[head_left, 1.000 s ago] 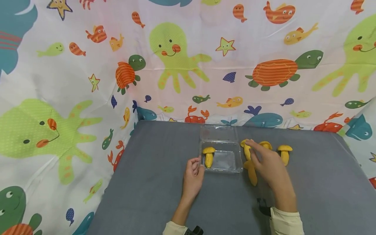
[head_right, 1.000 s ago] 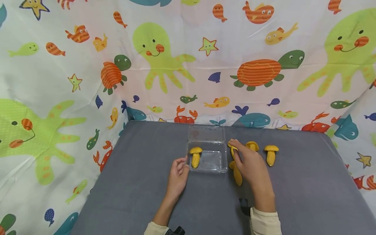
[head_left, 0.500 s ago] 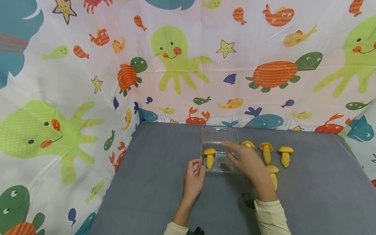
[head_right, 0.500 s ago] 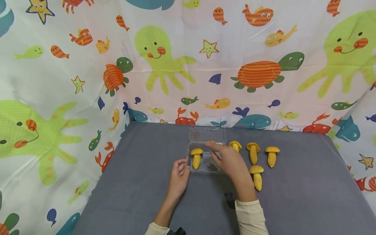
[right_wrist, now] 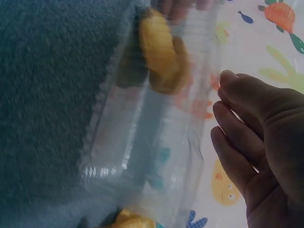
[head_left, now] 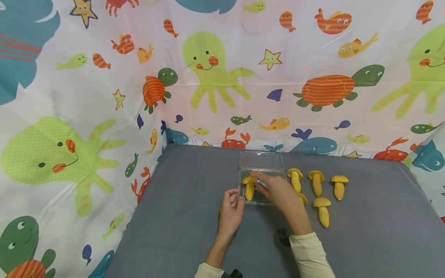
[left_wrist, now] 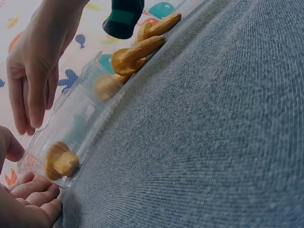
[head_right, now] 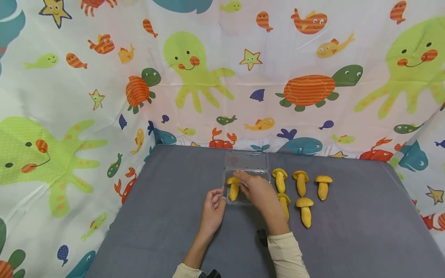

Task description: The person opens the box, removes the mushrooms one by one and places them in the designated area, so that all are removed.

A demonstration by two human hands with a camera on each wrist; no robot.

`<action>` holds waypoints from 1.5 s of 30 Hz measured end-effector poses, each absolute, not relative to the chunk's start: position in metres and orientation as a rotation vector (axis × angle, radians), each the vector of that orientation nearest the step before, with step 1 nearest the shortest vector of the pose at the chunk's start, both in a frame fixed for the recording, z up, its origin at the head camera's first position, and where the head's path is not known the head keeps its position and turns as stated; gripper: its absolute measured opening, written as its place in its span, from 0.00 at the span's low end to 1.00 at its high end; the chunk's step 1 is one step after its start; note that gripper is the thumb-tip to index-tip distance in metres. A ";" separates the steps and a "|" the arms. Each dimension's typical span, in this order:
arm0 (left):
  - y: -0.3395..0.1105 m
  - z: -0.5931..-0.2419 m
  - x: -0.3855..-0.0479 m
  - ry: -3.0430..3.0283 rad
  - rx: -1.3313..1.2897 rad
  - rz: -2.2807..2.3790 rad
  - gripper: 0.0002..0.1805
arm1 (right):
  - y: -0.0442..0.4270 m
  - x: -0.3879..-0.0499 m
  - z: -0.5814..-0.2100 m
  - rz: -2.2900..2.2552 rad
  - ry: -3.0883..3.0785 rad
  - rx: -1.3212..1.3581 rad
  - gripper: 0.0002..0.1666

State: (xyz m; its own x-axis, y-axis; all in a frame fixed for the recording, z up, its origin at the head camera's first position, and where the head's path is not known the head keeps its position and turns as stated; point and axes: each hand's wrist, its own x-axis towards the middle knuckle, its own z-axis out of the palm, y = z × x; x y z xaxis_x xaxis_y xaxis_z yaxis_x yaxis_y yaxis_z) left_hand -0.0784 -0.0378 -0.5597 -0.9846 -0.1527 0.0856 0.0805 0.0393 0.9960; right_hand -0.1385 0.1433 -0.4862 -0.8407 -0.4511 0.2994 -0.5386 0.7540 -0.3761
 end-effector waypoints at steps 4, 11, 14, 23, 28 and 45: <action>-0.038 -0.559 -0.077 -2.147 0.077 -2.057 0.18 | 0.137 -0.140 -0.494 0.650 -2.735 0.820 0.25; -0.035 -0.563 -0.077 -2.146 0.086 -2.045 0.17 | 0.129 -0.143 -0.505 0.594 -2.794 0.785 0.23; -0.034 -0.564 -0.077 -2.139 0.077 -2.051 0.18 | 0.127 -0.145 -0.511 0.584 -2.806 0.750 0.23; -0.035 -0.565 -0.075 -2.165 0.087 -2.014 0.17 | 0.122 -0.144 -0.521 0.570 -2.799 0.694 0.21; -0.035 -0.562 -0.076 -2.181 0.095 -2.022 0.17 | 0.120 -0.145 -0.520 0.573 -2.780 0.651 0.18; -0.036 -0.564 -0.080 -2.142 0.080 -2.026 0.17 | 0.122 -0.148 -0.527 0.672 -2.721 0.530 0.12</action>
State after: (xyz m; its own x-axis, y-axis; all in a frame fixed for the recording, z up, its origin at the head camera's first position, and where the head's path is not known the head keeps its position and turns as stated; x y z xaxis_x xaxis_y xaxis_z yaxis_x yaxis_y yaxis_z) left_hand -0.0796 -0.0362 -0.5638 -0.9800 -0.1705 0.1022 0.0926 0.0636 0.9937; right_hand -0.1479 0.1216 -0.5274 -0.8909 -0.2802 0.3576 -0.4144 0.8238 -0.3869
